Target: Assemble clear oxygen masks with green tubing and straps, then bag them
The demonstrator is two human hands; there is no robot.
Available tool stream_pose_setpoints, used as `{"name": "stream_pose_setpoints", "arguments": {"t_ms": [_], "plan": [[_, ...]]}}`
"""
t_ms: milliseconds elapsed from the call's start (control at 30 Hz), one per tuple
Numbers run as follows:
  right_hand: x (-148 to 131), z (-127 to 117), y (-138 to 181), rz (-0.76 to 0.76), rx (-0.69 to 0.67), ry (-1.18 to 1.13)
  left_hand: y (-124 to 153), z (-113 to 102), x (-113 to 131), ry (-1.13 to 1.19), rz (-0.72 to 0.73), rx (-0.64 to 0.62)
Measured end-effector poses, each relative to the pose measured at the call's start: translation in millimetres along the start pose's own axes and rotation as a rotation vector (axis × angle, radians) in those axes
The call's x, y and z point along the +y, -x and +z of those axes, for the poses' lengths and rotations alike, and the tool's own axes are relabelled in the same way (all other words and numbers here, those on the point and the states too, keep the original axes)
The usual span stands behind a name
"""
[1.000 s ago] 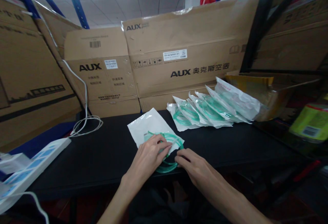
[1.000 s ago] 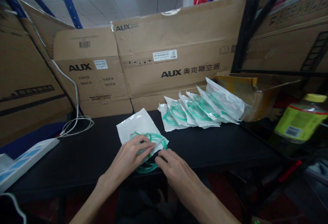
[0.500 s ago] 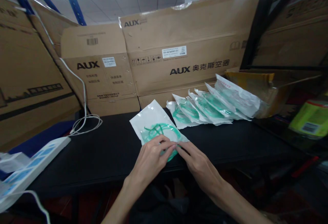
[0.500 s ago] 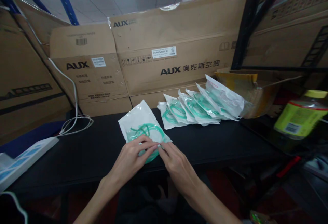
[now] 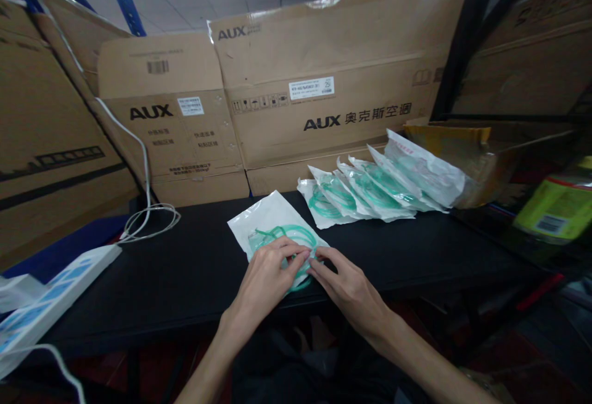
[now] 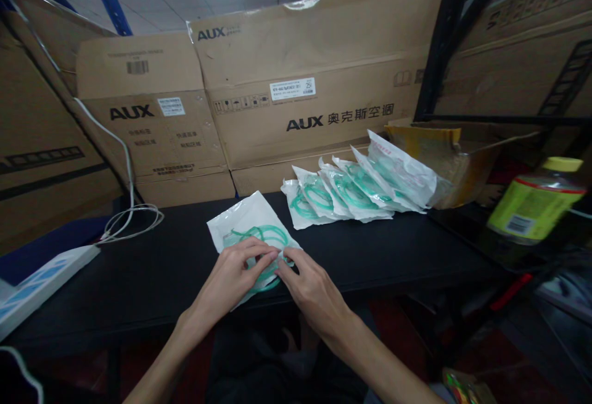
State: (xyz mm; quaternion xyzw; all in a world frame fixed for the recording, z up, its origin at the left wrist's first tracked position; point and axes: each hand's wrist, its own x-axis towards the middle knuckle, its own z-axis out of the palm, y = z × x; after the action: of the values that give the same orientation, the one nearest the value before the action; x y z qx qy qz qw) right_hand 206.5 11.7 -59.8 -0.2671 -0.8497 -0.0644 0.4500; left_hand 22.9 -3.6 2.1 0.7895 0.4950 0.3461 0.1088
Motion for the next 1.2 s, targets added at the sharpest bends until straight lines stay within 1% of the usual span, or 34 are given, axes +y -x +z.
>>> {"name": "stream_pose_setpoints", "arguments": {"t_ms": [133,200,267,400,500,700,867,967,1067,1133,1200], "plan": [[-3.7,5.3,-4.4,0.101,-0.014,-0.072,1.3,-3.6,5.6,-0.005,0.018,-0.026],[-6.1,3.8,-6.4,0.118,-0.018,-0.137,2.1,-5.1,4.7,-0.023,0.022,-0.036],[-7.3,-2.3,-8.2,0.063,-0.047,-0.123,3.2,-6.2,2.1,-0.036,0.014,-0.052],[-6.8,-18.7,-12.0,-0.080,-0.226,0.100,5.1,-6.5,-3.3,0.003,0.003,-0.069],[-6.2,-21.2,-14.7,-0.128,-0.301,0.182,4.9,-6.1,-5.1,0.021,-0.001,-0.075],[-6.5,-16.6,-17.7,-0.167,-0.372,0.131,3.3,-9.9,-6.1,0.030,0.011,-0.071],[-8.7,-27.2,-21.1,-0.182,-0.464,0.059,2.9,-10.3,-6.0,0.062,0.023,-0.047],[-10.5,-31.3,-25.6,-0.175,-0.493,0.072,2.6,-9.1,-4.4,0.064,0.036,-0.038],[-10.3,-29.3,-27.0,-0.222,-0.474,0.105,3.5,-9.2,-2.4,0.035,0.039,-0.035],[-8.9,-26.0,-24.5,-0.256,-0.411,0.129,5.6,-10.1,-1.1,-0.002,0.037,-0.030],[-7.7,-23.3,-20.6,-0.259,-0.325,0.134,8.5,-11.1,0.1,-0.019,0.030,-0.018]]}}
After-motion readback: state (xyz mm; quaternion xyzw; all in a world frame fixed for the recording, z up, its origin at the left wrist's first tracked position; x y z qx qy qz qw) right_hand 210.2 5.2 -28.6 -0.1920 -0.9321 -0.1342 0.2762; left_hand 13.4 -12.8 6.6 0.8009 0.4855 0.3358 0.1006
